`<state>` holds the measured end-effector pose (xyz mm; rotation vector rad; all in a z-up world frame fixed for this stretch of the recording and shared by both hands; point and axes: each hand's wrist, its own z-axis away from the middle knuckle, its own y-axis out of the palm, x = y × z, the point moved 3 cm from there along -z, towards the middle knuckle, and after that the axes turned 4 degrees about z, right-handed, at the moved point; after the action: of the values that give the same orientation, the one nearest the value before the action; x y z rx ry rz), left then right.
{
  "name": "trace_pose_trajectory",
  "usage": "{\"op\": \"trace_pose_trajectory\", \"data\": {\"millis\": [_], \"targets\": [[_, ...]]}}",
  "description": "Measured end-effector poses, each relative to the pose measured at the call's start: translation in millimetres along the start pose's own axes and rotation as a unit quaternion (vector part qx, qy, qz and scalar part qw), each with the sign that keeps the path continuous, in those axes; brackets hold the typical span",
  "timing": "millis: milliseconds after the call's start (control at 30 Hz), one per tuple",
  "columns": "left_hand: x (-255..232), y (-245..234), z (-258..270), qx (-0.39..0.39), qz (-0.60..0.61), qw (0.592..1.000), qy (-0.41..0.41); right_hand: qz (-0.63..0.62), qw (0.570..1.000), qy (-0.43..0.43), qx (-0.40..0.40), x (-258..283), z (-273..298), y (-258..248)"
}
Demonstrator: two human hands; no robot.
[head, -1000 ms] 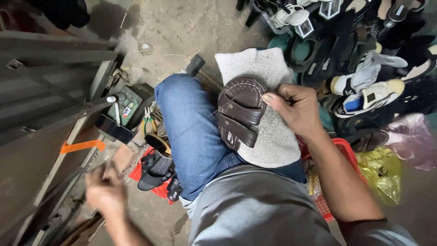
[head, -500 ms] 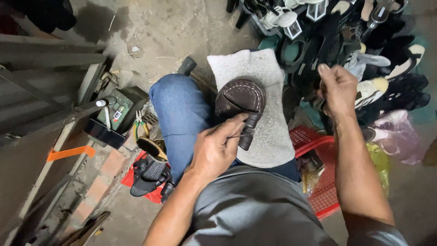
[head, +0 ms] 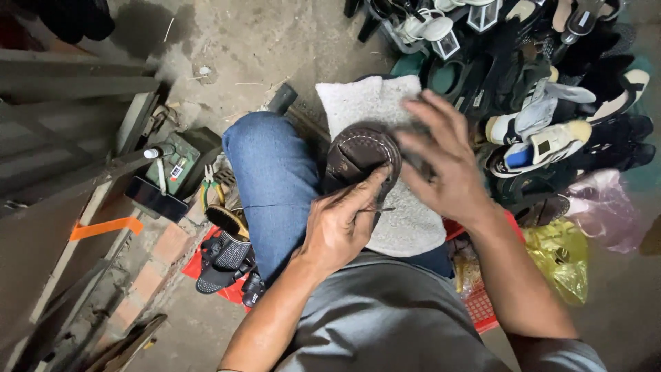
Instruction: Hand-sewing the leather strap of a brown sandal using a needle and thread in a repair shop.
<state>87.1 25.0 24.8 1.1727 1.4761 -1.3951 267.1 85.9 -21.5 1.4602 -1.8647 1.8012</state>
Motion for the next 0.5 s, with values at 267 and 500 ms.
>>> {"op": "trace_pose_trajectory", "data": {"millis": [267,500], "targets": [[30.6,5.5,21.7,0.039,-0.049,0.998,0.029,-0.519,0.844,0.130,0.023,-10.0,-4.1,-22.4],[33.8,13.7,14.2,0.087,-0.060,0.991,0.076,-0.202,0.966,0.103,0.127,-12.1,-4.7,-30.6]]}}
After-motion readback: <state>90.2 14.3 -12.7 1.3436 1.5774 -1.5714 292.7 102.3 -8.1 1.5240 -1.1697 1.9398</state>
